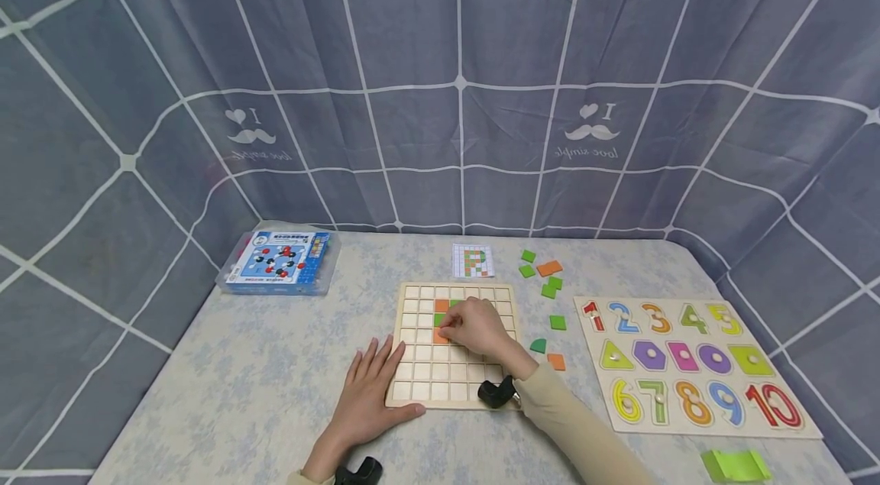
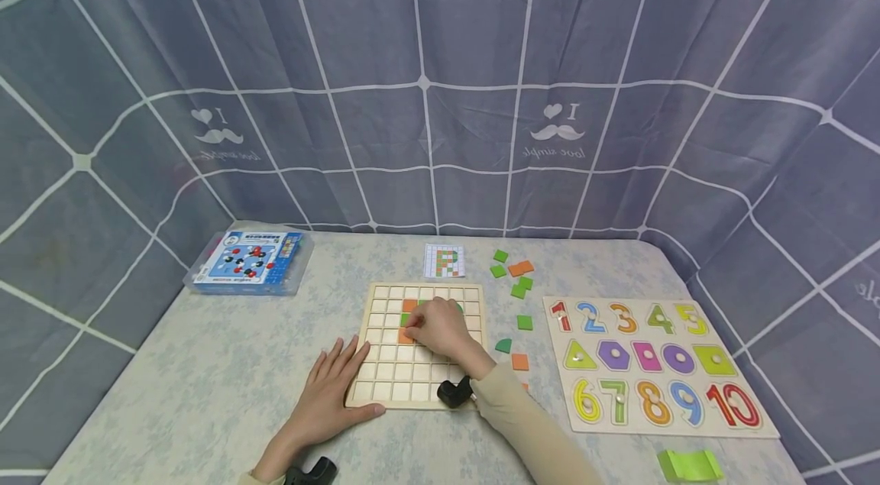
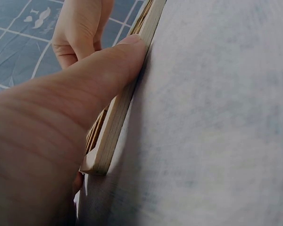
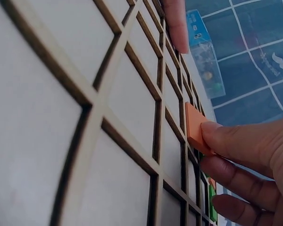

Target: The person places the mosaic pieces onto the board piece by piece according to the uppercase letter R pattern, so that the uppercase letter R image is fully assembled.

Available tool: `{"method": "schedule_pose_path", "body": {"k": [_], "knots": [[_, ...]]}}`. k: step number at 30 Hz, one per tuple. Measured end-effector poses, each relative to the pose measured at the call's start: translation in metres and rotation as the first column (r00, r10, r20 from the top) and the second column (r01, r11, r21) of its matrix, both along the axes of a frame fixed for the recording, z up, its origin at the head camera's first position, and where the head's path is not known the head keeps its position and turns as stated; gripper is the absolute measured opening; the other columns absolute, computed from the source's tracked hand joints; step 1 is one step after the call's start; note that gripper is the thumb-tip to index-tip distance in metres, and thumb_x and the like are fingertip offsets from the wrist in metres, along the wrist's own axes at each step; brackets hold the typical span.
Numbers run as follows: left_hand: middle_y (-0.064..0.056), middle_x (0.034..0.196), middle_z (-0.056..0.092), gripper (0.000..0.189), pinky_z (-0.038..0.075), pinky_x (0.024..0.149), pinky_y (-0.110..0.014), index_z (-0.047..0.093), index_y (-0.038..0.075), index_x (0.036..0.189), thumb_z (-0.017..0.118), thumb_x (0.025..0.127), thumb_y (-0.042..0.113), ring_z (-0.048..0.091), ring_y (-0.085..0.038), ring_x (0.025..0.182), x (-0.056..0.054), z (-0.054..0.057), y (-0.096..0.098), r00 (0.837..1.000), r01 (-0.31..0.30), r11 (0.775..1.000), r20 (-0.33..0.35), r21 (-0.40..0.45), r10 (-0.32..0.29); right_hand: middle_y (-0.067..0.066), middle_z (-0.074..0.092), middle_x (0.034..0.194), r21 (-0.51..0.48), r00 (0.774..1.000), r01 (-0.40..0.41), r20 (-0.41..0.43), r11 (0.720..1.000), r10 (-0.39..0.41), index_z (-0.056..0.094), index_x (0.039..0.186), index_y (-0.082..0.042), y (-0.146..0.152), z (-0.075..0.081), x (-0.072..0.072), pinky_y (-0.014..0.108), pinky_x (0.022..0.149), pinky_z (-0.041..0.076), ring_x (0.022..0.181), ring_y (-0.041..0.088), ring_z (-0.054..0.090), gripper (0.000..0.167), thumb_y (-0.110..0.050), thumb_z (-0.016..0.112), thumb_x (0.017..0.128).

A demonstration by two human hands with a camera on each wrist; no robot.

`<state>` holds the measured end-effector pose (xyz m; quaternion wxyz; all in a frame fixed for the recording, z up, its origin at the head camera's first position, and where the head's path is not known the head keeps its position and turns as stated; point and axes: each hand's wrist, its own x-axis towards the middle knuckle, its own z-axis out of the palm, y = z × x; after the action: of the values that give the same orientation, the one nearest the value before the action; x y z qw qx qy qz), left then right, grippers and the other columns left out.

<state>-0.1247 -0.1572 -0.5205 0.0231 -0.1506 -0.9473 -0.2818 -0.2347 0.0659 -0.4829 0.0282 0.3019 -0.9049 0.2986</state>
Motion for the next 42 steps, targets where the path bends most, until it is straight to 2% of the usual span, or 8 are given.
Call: {"method": "schedule_pose_path", "body": {"k": [6, 12, 18, 27, 30, 33, 36, 42], "knots": [[-0.012, 0.154, 0.023, 0.097, 0.004, 0.111, -0.051, 0.032, 0.01, 0.15, 0.066, 0.076, 0.063, 0.009, -0.035, 0.142, 0.0, -0.001, 0.0, 1.0, -0.001, 1.0, -0.008, 0.003, 0.001, -0.017, 0.059, 0.062, 0.019, 0.999, -0.004, -0.036, 1.0, 0.005, 0.075, 0.075, -0.023, -0.001, 0.001, -0.001, 0.028, 0.063, 0.041, 0.058, 0.003, 0.05, 0.007, -0.024, 0.077, 0.081], [-0.013, 0.154, 0.024, 0.097, 0.004, 0.111, -0.051, 0.033, 0.01, 0.149, 0.067, 0.075, 0.063, 0.009, -0.035, 0.142, 0.0, -0.001, 0.0, 1.0, -0.001, 1.0, -0.011, 0.0, 0.001, -0.017, 0.058, 0.06, 0.009, 1.0, 0.003, -0.013, 1.0, -0.003, 0.074, 0.072, -0.022, -0.001, 0.002, -0.002, 0.025, 0.054, 0.039, 0.053, 0.001, 0.047, 0.009, -0.023, 0.077, 0.081], [-0.015, 0.152, 0.027, 0.096, 0.008, 0.109, -0.055, 0.036, 0.007, 0.147, 0.067, 0.076, 0.063, 0.013, -0.038, 0.14, 0.002, 0.0, 0.002, 0.999, 0.008, 1.0, -0.045, 0.007, -0.007, -0.018, 0.059, 0.058, 0.025, 0.999, 0.034, 0.003, 0.999, -0.034, 0.075, 0.07, -0.023, 0.0, 0.001, -0.001, 0.023, 0.049, 0.038, 0.05, 0.001, 0.046, 0.011, -0.025, 0.078, 0.08], [-0.014, 0.153, 0.025, 0.097, 0.006, 0.11, -0.054, 0.034, 0.009, 0.149, 0.066, 0.076, 0.064, 0.011, -0.037, 0.141, 0.002, 0.001, 0.001, 1.0, 0.001, 1.0, -0.01, -0.001, -0.001, -0.017, 0.061, 0.066, 0.033, 1.0, 0.014, 0.001, 0.999, -0.015, 0.075, 0.073, -0.023, 0.001, -0.003, -0.001, 0.023, 0.056, 0.042, 0.059, 0.001, 0.051, 0.009, -0.024, 0.077, 0.082], [-0.011, 0.154, 0.022, 0.098, 0.005, 0.111, -0.052, 0.032, 0.011, 0.15, 0.064, 0.076, 0.066, 0.009, -0.034, 0.142, 0.001, 0.001, -0.001, 1.0, -0.006, 1.0, 0.011, -0.026, 0.006, -0.014, 0.066, 0.073, 0.029, 1.0, -0.025, -0.007, 0.999, 0.026, 0.078, 0.082, -0.019, 0.003, -0.004, 0.001, 0.022, 0.058, 0.043, 0.063, 0.002, 0.054, 0.004, -0.022, 0.075, 0.084], [-0.012, 0.154, 0.023, 0.098, 0.004, 0.11, -0.052, 0.032, 0.011, 0.15, 0.064, 0.076, 0.067, 0.009, -0.035, 0.142, 0.001, 0.0, -0.003, 1.0, -0.011, 1.0, 0.018, -0.029, 0.011, -0.008, 0.069, 0.081, 0.031, 0.995, -0.093, -0.03, 0.995, 0.093, 0.078, 0.091, -0.015, 0.005, -0.003, 0.004, 0.022, 0.062, 0.045, 0.07, 0.006, 0.057, 0.009, -0.019, 0.073, 0.085], [-0.013, 0.154, 0.024, 0.097, 0.005, 0.11, -0.054, 0.033, 0.011, 0.149, 0.064, 0.076, 0.067, 0.01, -0.036, 0.141, 0.001, -0.001, -0.004, 1.0, -0.01, 1.0, 0.013, -0.025, 0.011, -0.005, 0.069, 0.085, 0.02, 0.99, -0.132, -0.05, 0.991, 0.133, 0.077, 0.094, -0.012, 0.01, -0.002, 0.008, 0.024, 0.066, 0.046, 0.074, 0.008, 0.059, 0.011, -0.016, 0.072, 0.085], [-0.013, 0.154, 0.023, 0.097, 0.004, 0.109, -0.055, 0.032, 0.012, 0.15, 0.063, 0.077, 0.067, 0.009, -0.036, 0.141, -0.001, -0.003, 0.0, 1.0, -0.004, 1.0, 0.012, -0.021, 0.004, -0.011, 0.065, 0.082, -0.038, 0.995, -0.086, -0.053, 0.996, 0.084, 0.076, 0.092, -0.016, 0.028, -0.004, 0.01, 0.025, 0.069, 0.045, 0.076, 0.008, 0.056, 0.008, -0.018, 0.069, 0.089]]}}
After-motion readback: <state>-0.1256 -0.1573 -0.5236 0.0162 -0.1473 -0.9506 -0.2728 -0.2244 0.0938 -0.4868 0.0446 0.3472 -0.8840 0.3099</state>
